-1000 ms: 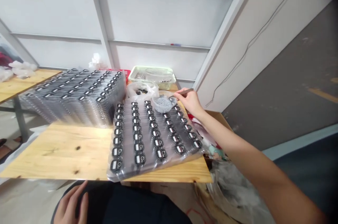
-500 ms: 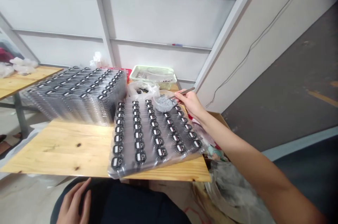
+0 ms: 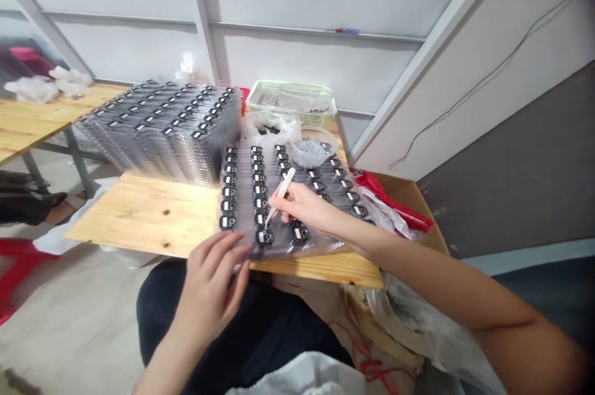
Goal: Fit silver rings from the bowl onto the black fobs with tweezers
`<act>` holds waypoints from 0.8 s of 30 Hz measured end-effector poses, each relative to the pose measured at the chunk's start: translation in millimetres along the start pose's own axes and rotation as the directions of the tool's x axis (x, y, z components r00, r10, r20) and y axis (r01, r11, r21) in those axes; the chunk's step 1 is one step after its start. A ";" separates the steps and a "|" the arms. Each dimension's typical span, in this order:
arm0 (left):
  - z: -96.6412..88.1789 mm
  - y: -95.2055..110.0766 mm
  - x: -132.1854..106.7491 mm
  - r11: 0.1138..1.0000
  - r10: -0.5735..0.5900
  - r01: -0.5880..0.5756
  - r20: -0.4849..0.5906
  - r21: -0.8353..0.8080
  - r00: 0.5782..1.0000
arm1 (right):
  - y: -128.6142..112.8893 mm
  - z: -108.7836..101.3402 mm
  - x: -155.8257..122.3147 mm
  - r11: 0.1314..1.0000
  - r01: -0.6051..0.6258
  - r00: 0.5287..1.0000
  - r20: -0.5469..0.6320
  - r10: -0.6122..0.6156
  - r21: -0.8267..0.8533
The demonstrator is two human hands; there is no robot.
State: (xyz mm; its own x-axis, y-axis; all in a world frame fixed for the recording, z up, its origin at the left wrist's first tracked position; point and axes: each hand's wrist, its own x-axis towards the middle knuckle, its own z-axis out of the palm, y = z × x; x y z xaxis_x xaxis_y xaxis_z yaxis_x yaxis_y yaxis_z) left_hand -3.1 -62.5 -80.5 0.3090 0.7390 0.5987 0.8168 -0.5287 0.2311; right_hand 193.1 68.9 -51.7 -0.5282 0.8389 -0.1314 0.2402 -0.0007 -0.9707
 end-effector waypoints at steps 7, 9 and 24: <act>22.9 -1.5 14.8 0.998 0.054 -0.061 0.162 0.034 0.985 | 8.3 -0.4 8.0 0.987 0.000 1.000 0.029 0.005 -0.159; 24.1 -3.4 13.6 0.997 0.067 -0.073 0.181 0.024 0.981 | 9.1 -0.2 8.0 0.982 0.008 0.999 0.036 -0.002 -0.188; 27.2 -3.7 14.1 0.993 0.053 -0.070 0.165 0.094 0.985 | 4.7 4.7 7.3 0.966 0.024 0.999 0.048 -0.012 -0.258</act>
State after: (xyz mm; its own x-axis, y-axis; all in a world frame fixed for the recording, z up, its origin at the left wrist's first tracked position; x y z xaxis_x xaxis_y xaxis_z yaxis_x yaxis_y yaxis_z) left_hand 11.5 -38.8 -93.8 0.4283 0.7685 0.4754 0.8353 -0.5374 0.1162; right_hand 186.5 72.5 -58.1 -0.5695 0.8119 -0.1288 0.4295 0.1603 -0.8887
